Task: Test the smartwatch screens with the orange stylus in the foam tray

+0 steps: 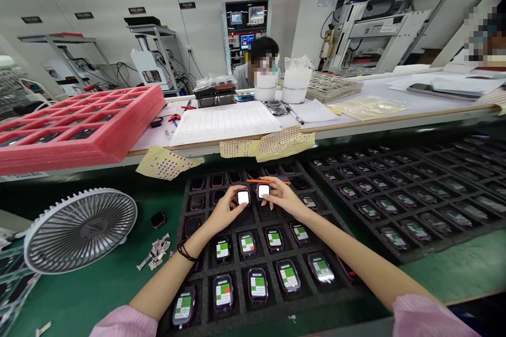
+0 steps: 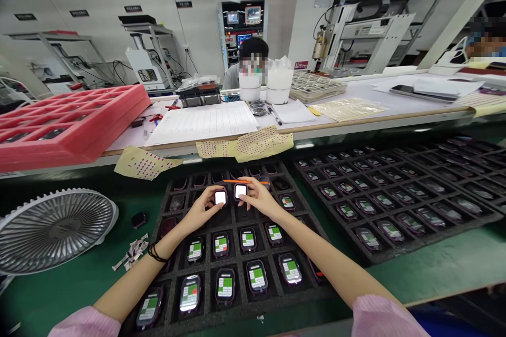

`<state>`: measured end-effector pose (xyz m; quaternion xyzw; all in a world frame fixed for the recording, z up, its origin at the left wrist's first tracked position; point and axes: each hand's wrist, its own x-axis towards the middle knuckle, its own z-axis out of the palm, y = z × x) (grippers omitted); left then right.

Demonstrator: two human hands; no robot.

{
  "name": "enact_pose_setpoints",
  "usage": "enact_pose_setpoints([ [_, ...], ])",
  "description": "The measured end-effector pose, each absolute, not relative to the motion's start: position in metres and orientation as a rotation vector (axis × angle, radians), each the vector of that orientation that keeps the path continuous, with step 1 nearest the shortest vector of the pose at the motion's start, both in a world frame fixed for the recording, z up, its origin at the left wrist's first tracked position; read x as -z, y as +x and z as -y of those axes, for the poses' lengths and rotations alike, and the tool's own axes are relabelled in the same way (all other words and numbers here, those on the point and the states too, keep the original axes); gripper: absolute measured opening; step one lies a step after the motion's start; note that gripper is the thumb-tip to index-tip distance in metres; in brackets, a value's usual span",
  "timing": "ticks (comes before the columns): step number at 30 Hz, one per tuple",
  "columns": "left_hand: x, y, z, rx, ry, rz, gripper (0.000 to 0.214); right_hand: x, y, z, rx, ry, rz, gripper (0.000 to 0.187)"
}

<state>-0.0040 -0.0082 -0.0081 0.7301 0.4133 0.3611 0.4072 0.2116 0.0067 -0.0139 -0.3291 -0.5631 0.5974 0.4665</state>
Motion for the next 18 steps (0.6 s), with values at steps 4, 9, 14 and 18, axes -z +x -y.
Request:
enact_pose_setpoints([
  [4,0.0102,-0.0045,0.0067,-0.908,1.774,-1.026,0.033,0.0123,0.2119,-0.0070,-1.418,-0.857,1.374,0.041],
  [9,0.0096,-0.0037,0.0068,-0.914,1.714,-1.021,0.029,0.0098,0.2131,-0.0070,-1.383,-0.904,1.371,0.030],
  [14,0.0054,-0.0026,0.0090,-0.898,1.662,-1.015,0.030,0.0082,0.2129,-0.0065,-1.370,-0.931,1.334,0.028],
  [18,0.0027,-0.0021,0.0103,-0.891,1.668,-1.030,0.031,0.0079,0.2123,-0.0066,-1.361,-0.929,1.293,0.030],
])
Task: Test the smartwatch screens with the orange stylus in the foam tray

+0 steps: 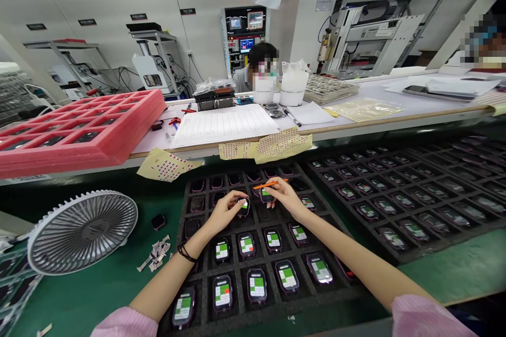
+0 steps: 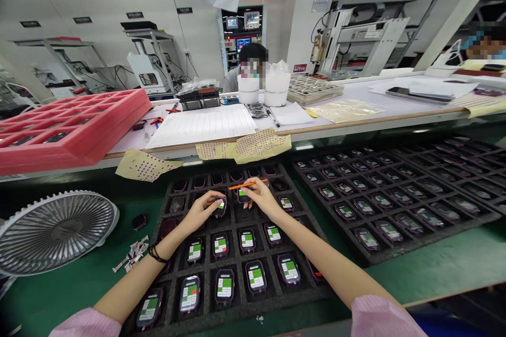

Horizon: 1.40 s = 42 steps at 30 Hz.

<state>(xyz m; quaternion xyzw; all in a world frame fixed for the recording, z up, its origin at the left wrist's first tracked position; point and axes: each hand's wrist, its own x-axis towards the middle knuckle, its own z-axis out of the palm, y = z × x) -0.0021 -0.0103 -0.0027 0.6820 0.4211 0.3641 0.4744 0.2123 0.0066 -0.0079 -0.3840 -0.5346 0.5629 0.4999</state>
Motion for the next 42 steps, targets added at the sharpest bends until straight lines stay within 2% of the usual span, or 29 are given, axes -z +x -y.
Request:
enact_pose_setpoints([
  [18,0.0007,-0.0012,0.0113,-0.902,1.680,-1.034,0.031,0.0093,0.2108,-0.0078,-1.409,-0.890,1.240,0.043],
  [42,0.0036,-0.0029,0.0094,-0.867,1.748,-1.032,0.026,0.0042,0.2105,-0.0052,-1.407,-0.895,1.241,0.046],
])
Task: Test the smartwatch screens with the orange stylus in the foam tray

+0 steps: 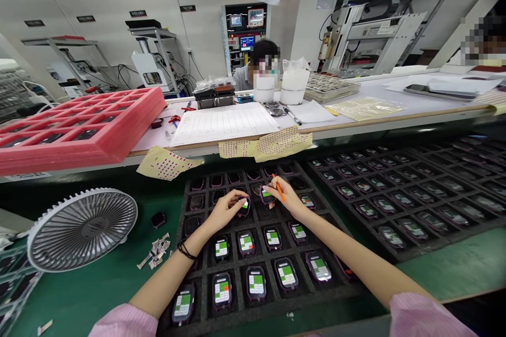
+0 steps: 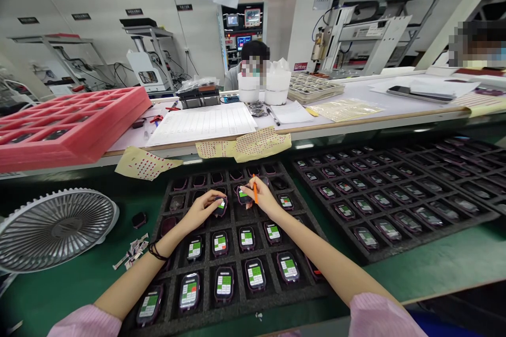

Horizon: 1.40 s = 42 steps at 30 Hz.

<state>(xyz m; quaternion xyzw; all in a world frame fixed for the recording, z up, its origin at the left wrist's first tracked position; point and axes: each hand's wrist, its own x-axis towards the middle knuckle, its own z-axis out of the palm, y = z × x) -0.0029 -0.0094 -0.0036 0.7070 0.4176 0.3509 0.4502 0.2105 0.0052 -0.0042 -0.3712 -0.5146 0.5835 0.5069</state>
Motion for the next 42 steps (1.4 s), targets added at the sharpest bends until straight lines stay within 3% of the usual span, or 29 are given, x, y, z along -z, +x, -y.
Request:
enact_pose_setpoints([
  [19,0.000,-0.003,0.012,-0.795,1.853,-1.047,0.029,0.002,0.214,0.000,-1.541,-0.917,1.594,0.039],
  [25,-0.001,-0.002,0.013,-0.739,1.908,-1.047,0.030,-0.005,0.220,0.006,-1.280,-0.975,2.031,0.028],
  [31,0.000,-0.001,0.011,-0.825,1.768,-1.050,0.030,0.007,0.216,-0.002,-1.473,-0.943,1.607,0.043],
  [42,0.005,0.000,0.009,-0.951,1.679,-1.024,0.034,0.007,0.217,-0.007,-1.461,-0.896,1.323,0.044],
])
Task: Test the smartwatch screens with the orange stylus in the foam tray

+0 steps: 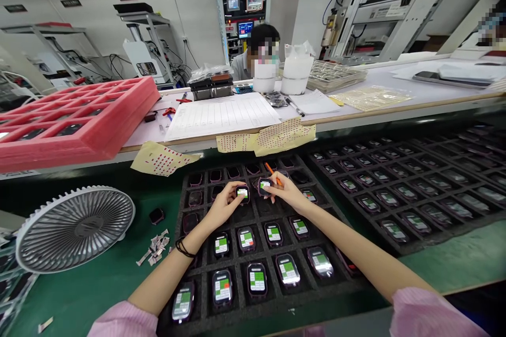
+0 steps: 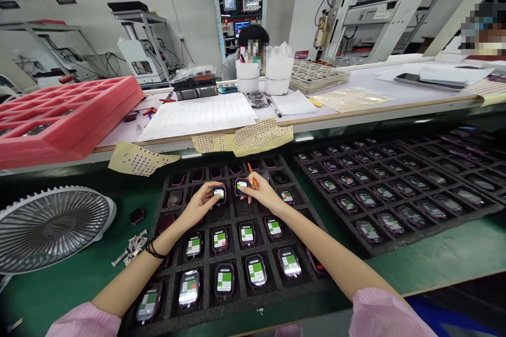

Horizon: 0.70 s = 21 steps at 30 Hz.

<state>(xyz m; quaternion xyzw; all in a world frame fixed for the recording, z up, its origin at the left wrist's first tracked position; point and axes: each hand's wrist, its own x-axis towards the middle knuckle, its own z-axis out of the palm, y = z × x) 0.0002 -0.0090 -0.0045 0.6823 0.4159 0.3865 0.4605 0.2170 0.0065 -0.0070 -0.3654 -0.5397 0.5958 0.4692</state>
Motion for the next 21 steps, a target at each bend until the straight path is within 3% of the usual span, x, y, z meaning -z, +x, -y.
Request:
enact_pose_setpoints([
  [21,0.0042,-0.0002,0.0095,-0.966,1.608,-0.999,0.034,0.0099,0.2151,-0.0073,-1.505,-0.855,1.294,0.043],
])
